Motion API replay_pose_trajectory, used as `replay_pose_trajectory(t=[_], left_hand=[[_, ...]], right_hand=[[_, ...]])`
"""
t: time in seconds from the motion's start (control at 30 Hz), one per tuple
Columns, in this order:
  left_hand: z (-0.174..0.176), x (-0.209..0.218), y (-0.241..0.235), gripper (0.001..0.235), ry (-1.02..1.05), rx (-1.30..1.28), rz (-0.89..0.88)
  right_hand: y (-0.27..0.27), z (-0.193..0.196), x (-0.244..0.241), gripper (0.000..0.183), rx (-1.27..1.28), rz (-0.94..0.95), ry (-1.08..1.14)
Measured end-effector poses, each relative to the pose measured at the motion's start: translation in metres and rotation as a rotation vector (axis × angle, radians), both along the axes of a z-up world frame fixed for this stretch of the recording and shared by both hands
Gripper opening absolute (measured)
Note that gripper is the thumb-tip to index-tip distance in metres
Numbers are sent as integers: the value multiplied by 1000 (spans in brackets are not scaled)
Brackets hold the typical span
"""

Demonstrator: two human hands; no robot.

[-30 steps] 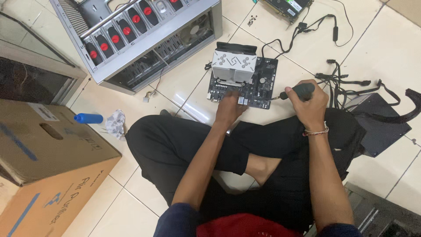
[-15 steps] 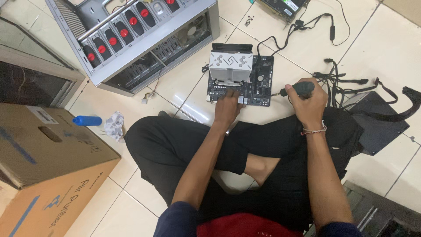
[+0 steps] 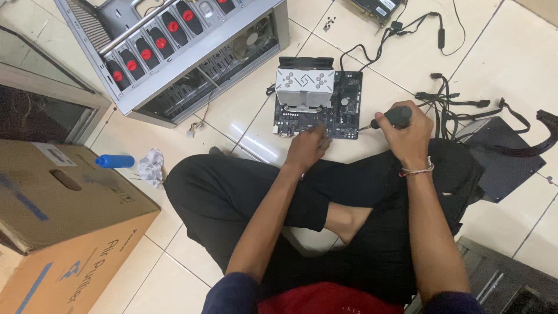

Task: The person sits on the floor and works on a computer motherboard, using a screwdriver to remove screws from the CPU cooler. They then detach the cooler and remove two RAM sticks from the motherboard, placing them on the floor.

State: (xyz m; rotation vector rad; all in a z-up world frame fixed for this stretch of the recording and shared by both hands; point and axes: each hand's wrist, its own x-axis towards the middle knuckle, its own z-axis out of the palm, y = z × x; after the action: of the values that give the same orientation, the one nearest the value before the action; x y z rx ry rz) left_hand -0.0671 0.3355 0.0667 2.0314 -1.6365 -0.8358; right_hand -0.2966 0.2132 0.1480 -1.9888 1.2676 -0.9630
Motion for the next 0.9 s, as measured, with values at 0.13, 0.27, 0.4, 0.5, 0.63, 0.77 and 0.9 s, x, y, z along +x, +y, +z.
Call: replay_pose_trajectory(t=[0.13,0.27,0.4,0.5,0.63,0.77,0.9], left_hand=[[13,-3,-2,30,20,64,-77],[8,-4,-4,30,8,98,-84],[15,-2,-4,23,42,104,-103],[21,0,-3,25,72,97,-99],[30,1,-2,30,91,111,-129],[4,2,-7,30,67,113,-148],[52,19,3,33,156,120,-160]], right_hand=[[2,4,2,25,14,60,0],[4,11,7,23,45,95,19],[4,12,9,22,67,133,23],[3,7,9,22,61,159,9],[4,11,8,22,15,162,16],[5,12,9,24,-12,179,14],[12,8,13,22,35,142,-107]])
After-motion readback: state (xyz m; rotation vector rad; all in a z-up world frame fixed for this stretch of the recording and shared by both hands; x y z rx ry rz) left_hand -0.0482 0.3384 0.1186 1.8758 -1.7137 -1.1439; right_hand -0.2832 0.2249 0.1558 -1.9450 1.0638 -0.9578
